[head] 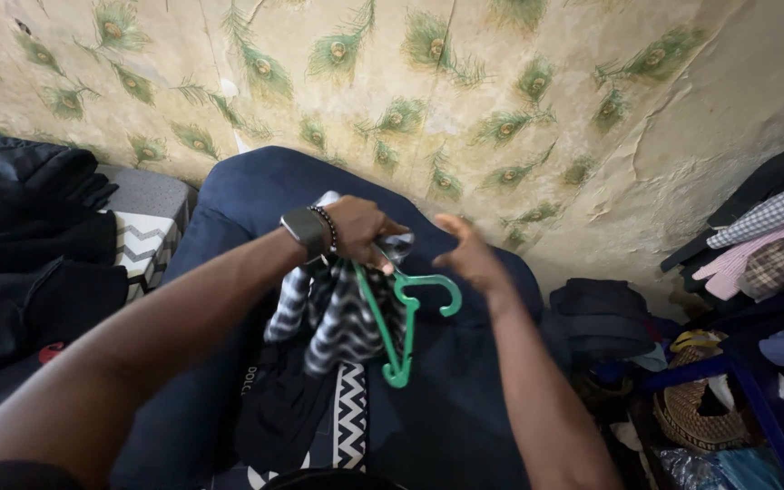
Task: The person folds a plaid shirt and a black sweatshirt, places each on a hanger, and hangs them on a closet rod.
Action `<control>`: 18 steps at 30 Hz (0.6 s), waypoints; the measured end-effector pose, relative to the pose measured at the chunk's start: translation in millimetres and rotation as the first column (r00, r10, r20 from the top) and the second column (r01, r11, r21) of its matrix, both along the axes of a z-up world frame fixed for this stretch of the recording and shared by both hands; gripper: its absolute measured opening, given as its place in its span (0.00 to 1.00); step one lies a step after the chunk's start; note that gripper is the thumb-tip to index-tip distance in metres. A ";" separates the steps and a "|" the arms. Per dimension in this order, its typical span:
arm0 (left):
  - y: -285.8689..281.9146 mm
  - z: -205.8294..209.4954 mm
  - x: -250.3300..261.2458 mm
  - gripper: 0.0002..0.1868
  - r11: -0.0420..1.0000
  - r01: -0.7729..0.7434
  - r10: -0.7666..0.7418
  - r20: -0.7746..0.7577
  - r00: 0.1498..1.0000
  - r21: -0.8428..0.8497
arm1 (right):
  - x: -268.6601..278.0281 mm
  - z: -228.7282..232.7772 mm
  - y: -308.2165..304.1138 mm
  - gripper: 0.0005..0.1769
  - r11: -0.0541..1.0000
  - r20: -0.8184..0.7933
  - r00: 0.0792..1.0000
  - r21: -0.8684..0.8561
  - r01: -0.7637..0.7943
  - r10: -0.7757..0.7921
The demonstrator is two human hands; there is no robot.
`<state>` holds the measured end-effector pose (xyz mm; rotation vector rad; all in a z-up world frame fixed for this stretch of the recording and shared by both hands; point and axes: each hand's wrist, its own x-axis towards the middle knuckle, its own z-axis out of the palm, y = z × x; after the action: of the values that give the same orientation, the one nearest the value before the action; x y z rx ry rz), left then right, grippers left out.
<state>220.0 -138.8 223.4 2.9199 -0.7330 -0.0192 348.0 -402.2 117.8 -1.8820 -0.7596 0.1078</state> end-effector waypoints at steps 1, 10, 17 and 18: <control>2.7 1.6 2.0 0.45 1.000 0.005 -0.005 0.000 1.000 0.003 | -16.5 -5.6 12.1 0.43 1.000 0.000 1.000 0.003 0.005 -0.005; 37.6 17.6 -16.9 0.31 0.998 -0.032 0.027 0.075 0.997 0.061 | 6.3 -127.8 57.2 0.17 0.981 -0.184 0.967 0.112 -0.157 0.176; 65.9 12.1 -26.9 0.24 0.904 -0.374 0.423 0.305 0.853 -0.207 | -3.5 40.7 49.0 0.13 0.973 0.214 0.971 0.225 0.055 -0.104; 66.0 13.5 -28.5 0.26 0.871 -0.397 0.486 0.381 0.787 -0.290 | -18.7 73.7 49.5 0.14 0.985 0.265 0.952 0.121 0.122 -0.150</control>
<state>191.4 -72.8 236.9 2.8393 -0.0495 0.7461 329.3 -352.6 191.5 -1.8647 -0.8015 -0.2804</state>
